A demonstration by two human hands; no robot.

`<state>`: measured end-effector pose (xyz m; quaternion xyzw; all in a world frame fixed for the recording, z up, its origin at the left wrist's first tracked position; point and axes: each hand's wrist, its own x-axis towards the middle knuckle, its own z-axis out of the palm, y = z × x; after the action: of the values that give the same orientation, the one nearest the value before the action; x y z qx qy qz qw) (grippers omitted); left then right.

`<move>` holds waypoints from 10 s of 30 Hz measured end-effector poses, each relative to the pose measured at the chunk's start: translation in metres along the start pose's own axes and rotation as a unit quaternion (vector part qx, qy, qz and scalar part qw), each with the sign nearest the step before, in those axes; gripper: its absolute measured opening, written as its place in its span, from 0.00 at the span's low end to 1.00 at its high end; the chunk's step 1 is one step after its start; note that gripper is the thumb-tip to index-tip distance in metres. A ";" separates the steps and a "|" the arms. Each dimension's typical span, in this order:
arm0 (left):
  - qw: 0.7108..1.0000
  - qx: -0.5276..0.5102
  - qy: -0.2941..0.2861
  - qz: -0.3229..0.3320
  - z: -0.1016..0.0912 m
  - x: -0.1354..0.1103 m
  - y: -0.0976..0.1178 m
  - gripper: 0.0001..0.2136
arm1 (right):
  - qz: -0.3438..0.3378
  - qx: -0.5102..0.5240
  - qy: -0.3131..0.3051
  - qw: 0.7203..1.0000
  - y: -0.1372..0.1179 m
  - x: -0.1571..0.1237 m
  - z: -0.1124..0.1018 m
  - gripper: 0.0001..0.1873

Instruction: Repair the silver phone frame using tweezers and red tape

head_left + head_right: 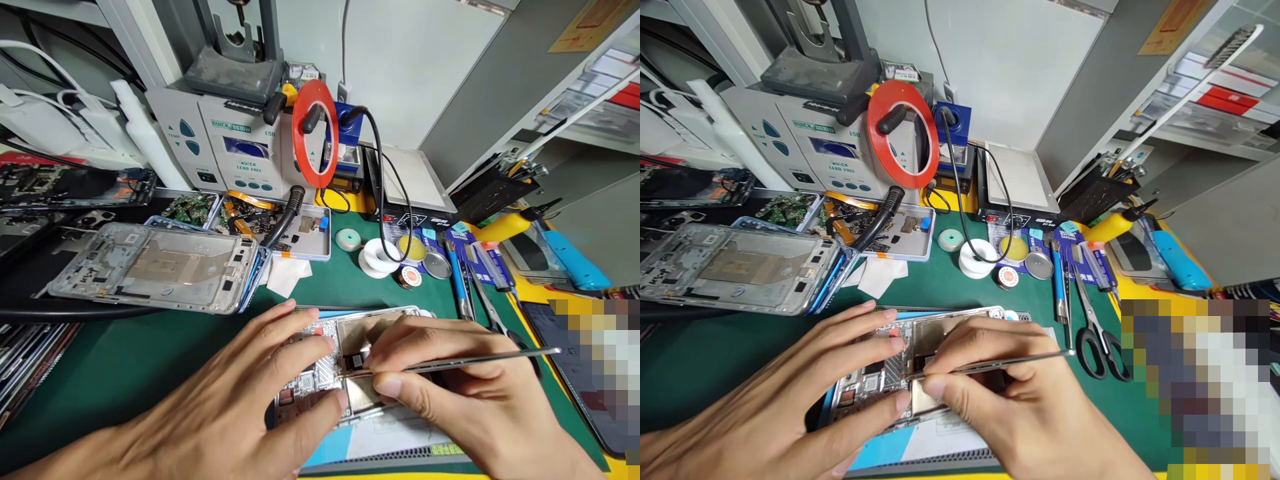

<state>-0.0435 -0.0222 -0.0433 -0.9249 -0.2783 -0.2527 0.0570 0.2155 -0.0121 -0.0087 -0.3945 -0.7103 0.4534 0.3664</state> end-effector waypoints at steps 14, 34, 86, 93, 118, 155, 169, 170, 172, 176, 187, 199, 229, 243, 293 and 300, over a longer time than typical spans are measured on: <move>1.000 -0.023 0.007 -0.012 0.005 -0.005 0.003 0.22 | -0.007 -0.019 0.005 1.000 -0.001 0.001 0.000 0.07; 1.000 -0.028 -0.006 0.010 0.003 -0.002 -0.003 0.18 | -0.004 -0.020 0.024 0.999 -0.001 -0.002 0.003 0.07; 0.989 -0.147 -0.020 0.027 0.008 -0.006 -0.003 0.22 | 0.078 -0.103 -0.035 0.991 -0.031 0.019 0.007 0.10; 0.985 -0.170 0.002 0.032 0.014 -0.007 -0.006 0.21 | 0.075 -0.116 -0.018 0.990 -0.022 0.027 0.022 0.12; 0.977 -0.208 0.035 0.032 0.016 -0.005 -0.007 0.19 | 0.141 0.055 0.053 0.987 -0.006 0.032 0.029 0.15; 0.980 -0.186 0.047 0.053 0.018 -0.007 -0.008 0.19 | 0.070 -0.125 0.067 0.987 -0.004 0.035 0.035 0.23; 0.975 -0.207 0.060 0.046 0.021 -0.007 -0.007 0.19 | 0.096 -0.138 0.073 0.983 -0.003 0.032 0.039 0.22; 0.976 -0.205 0.059 0.048 0.021 -0.007 -0.007 0.19 | 0.101 -0.137 0.072 0.983 -0.004 0.032 0.039 0.22; 0.976 -0.204 0.057 0.046 0.022 -0.007 -0.008 0.20 | 0.108 -0.134 0.069 0.983 -0.006 0.032 0.038 0.22; 0.977 -0.203 0.046 0.041 0.021 -0.007 -0.009 0.20 | 0.118 -0.124 0.070 0.983 -0.009 0.031 0.037 0.24; 0.976 -0.213 0.041 0.013 0.015 -0.005 -0.003 0.19 | 0.097 -0.115 0.057 0.987 0.004 0.032 0.033 0.22; 0.980 -0.191 0.046 0.042 0.019 -0.007 -0.007 0.20 | 0.100 -0.099 0.054 0.989 0.004 0.033 0.034 0.22; 0.982 -0.173 0.057 0.050 0.019 -0.006 -0.007 0.18 | 0.113 -0.060 0.052 0.990 0.002 0.031 0.036 0.22; 0.979 -0.187 0.066 0.052 0.018 -0.006 -0.008 0.19 | 0.113 -0.051 0.061 0.990 0.001 0.029 0.038 0.22; 0.978 -0.189 0.065 0.056 0.022 -0.004 -0.008 0.21 | 0.152 -0.105 0.040 0.982 -0.008 0.032 0.037 0.23; 0.979 -0.189 0.059 0.052 0.021 -0.004 -0.008 0.23 | 0.169 -0.096 0.038 0.980 -0.011 0.032 0.036 0.24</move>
<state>-0.0420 -0.0123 -0.0637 -0.9158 -0.1728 -0.3515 -0.0890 0.1684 0.0003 -0.0045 -0.5593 -0.6592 0.4231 0.2713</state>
